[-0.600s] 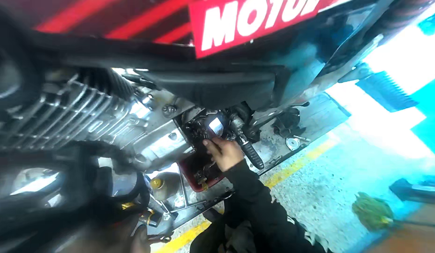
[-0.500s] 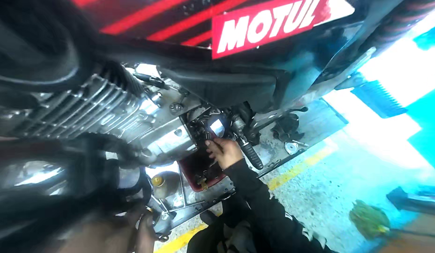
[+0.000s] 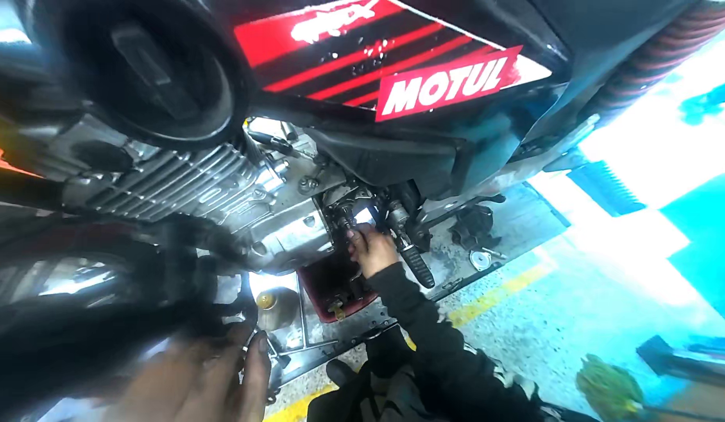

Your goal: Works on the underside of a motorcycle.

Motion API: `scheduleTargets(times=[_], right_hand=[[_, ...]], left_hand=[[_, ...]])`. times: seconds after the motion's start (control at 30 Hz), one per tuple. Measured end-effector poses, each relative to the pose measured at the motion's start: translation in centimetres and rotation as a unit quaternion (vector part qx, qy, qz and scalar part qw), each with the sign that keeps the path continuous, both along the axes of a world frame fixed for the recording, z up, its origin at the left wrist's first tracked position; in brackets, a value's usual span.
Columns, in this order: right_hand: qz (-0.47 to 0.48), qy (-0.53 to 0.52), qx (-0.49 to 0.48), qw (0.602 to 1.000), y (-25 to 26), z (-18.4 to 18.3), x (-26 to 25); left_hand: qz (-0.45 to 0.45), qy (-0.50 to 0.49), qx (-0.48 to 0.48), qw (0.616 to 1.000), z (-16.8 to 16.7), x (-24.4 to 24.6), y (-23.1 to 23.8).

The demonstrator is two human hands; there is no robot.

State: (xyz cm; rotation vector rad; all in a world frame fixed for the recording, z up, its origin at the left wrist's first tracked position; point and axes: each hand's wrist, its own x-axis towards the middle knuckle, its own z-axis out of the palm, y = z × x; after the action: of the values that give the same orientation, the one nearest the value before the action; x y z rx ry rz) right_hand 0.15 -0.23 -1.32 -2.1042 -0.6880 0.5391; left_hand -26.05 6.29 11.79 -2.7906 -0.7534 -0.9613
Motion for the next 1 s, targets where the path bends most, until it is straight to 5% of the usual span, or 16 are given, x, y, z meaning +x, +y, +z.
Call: scheduleTargets(times=[0.13, 0.3, 0.37, 0.43, 0.57, 0.73, 1.0], right_hand=[[-0.046, 0.009, 0.045, 0.998, 0.9, -0.7, -1.3], [0.126, 0.227, -0.068, 0.963, -6.9, -0.4, -4.9], [0.095, 0.156, -0.026, 0.983, -8.9, -0.5, -5.2], [0.049, -0.023, 0.038, 0.998, -9.0, 2.0, -3.9], [0.021, -0.286, 0.097, 0.953, -5.7, 7.1, 0.3], [0.032, -0.386, 0.142, 0.911, -2.7, 6.8, 1.6], [0.037, -0.412, 0.144, 0.899, -2.0, 5.3, 2.8]], left_hand=[[-0.004, 0.000, 0.007, 1.000, 0.0, -0.1, 0.0], [-0.013, -0.005, 0.009, 1.000, 0.0, -0.4, 0.1], [-0.020, -0.007, -0.005, 1.000, -0.1, -0.4, 0.4], [-0.015, 0.000, -0.011, 1.000, -0.1, -0.7, 0.0], [-0.019, 0.009, -0.021, 1.000, 0.2, -0.5, 0.0], [-0.019, -0.014, -0.010, 1.000, -0.2, -0.6, 0.1], [-0.017, -0.019, -0.009, 1.000, -0.3, -0.6, 0.0]])
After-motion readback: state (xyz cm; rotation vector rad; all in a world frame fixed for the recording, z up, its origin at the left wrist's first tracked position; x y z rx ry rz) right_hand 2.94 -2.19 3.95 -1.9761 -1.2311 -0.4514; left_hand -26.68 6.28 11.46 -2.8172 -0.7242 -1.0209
